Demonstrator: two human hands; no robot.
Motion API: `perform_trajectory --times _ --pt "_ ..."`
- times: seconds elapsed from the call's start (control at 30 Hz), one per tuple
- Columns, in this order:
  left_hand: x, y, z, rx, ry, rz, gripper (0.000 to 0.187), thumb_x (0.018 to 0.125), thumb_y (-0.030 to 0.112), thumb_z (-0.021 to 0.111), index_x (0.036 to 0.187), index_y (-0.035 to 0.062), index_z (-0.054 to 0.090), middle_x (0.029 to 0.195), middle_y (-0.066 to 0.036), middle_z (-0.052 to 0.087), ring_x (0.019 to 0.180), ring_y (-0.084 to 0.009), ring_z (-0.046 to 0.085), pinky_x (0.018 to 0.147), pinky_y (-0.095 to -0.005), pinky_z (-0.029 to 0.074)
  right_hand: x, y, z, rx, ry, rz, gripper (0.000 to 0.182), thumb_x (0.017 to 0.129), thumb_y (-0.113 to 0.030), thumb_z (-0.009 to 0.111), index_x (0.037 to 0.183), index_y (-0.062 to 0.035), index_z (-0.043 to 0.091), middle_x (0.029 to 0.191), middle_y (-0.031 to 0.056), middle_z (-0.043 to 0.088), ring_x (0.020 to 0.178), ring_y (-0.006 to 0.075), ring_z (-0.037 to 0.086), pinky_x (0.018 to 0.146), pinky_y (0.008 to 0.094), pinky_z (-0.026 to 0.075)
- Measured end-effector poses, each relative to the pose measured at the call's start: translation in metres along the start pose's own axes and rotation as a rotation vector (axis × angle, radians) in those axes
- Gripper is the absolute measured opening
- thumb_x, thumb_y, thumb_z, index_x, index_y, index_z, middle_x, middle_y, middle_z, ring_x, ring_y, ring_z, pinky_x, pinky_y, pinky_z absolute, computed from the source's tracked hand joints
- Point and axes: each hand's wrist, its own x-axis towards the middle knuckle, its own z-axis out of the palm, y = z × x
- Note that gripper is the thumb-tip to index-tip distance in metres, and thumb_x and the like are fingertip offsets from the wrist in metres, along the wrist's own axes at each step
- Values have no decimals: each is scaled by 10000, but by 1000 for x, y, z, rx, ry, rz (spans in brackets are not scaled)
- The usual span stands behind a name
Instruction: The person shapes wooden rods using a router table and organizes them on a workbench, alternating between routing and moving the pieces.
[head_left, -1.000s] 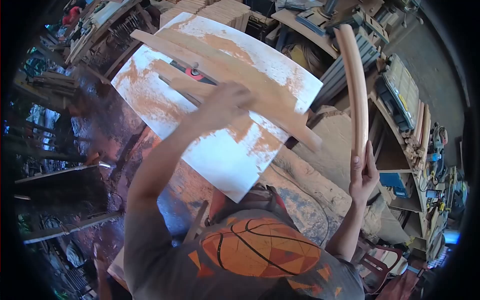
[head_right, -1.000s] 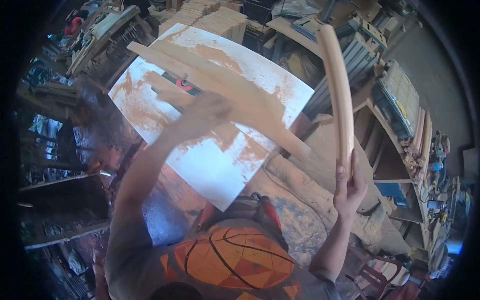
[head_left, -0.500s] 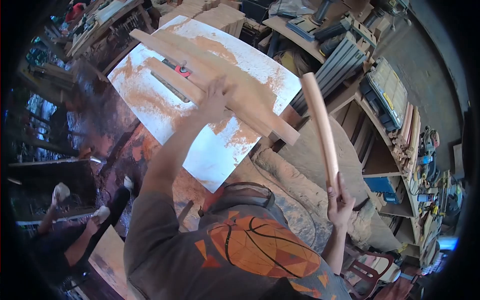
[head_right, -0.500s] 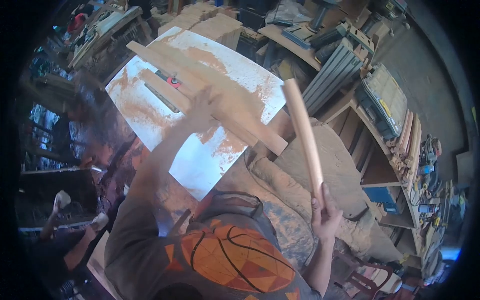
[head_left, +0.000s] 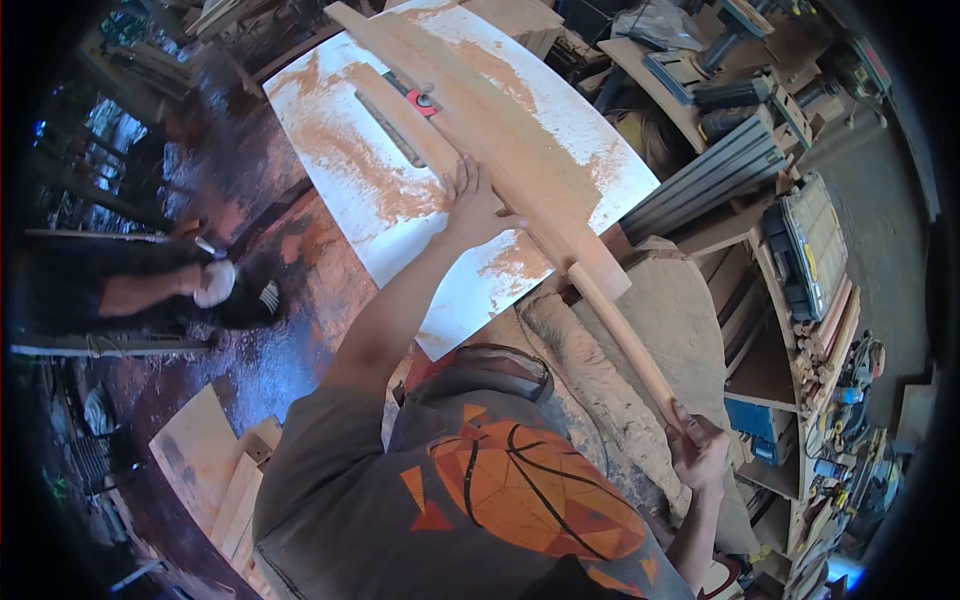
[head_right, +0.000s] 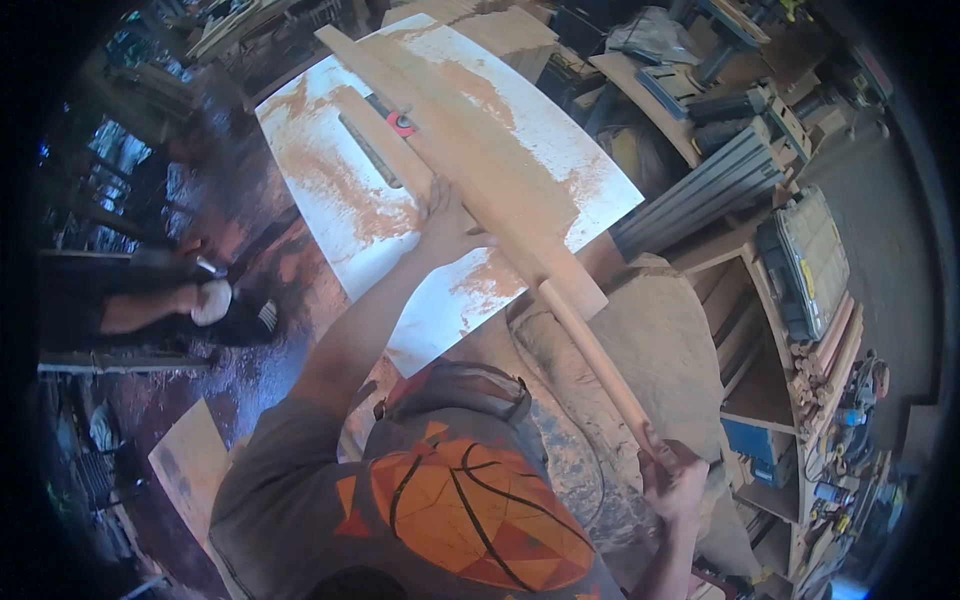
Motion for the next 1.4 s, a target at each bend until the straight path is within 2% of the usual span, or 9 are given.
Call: perform_trajectory --times 0.07,0.17,0.23,0.37,0.43,0.57,0.93,1.17,1.4 --pt "4 -5 -3 3 43 -2 1422 660 736 811 1562 -151 162 1646 -392 66 1561 -499 -34 1245 -611 -20 13 1 -1 -28 -13 -18 513 786 -50 768 1289 -144 726 869 160 726 698 327 705 639 390 555" --pt "11 4 -4 4 -8 -65 1473 610 736 842 1572 -140 151 1650 -391 49 1561 -499 -30 1252 -593 -13 19 2 -6 -136 -32 -22 505 795 -72 769 1290 -158 726 869 150 725 701 325 703 633 402 555" --pt "13 -2 0 41 48 -65 1503 584 721 867 1573 -143 136 1656 -381 34 1559 -502 -30 1253 -592 -12 24 -2 -10 -124 4 -151 476 806 -21 760 1276 -82 720 824 167 706 634 317 666 578 363 513" --pt "12 4 -7 19 12 -78 1505 597 698 878 1578 -142 105 1663 -369 6 1564 -485 -52 1252 -596 -16 29 -2 -14 -143 -7 -159 497 800 -32 762 1291 -93 715 825 164 708 635 318 671 575 380 512" --pt "14 4 -10 30 -36 -106 1509 617 695 872 1585 -133 64 1665 -364 -28 1569 -462 -83 1251 -594 -30 33 -4 -18 -167 -47 -102 492 798 -87 772 1278 -183 727 870 123 732 676 314 697 593 395 547" --pt "19 4 -23 60 -80 -117 1511 631 696 864 1588 -129 36 1663 -366 -48 1572 -443 -103 1248 -599 -44 46 -13 -22 -262 -47 -153 544 778 -87 788 1304 -203 711 818 109 707 630 301 677 561 400 543" --pt "59 -40 -43 121 -134 -138 1574 572 778 843 1598 -104 38 1650 -391 -50 1559 -484 -121 1207 -680 -62 92 -43 -12 -323 -45 -259 609 760 -87 805 1344 -199 676 771 83 667 587 275 651 516 396 524" --pt "71 -56 -41 84 -120 -129 1556 571 755 860 1602 -90 59 1653 -387 -40 1558 -488 -113 1205 -687 -55 119 -59 -19 -338 -75 -305 591 760 -60 788 1331 -167 681 749 97 667 580 281 651 505 398 513" --pt "83 -63 -58 97 -168 -183 1576 571 750 865 1613 -72 15 1663 -364 -72 1560 -476 -126 1210 -680 -55 140 -68 -16 -341 -129 -313 592 768 -54 787 1341 -151 676 752 105 672 564 286 647 487 391 501"
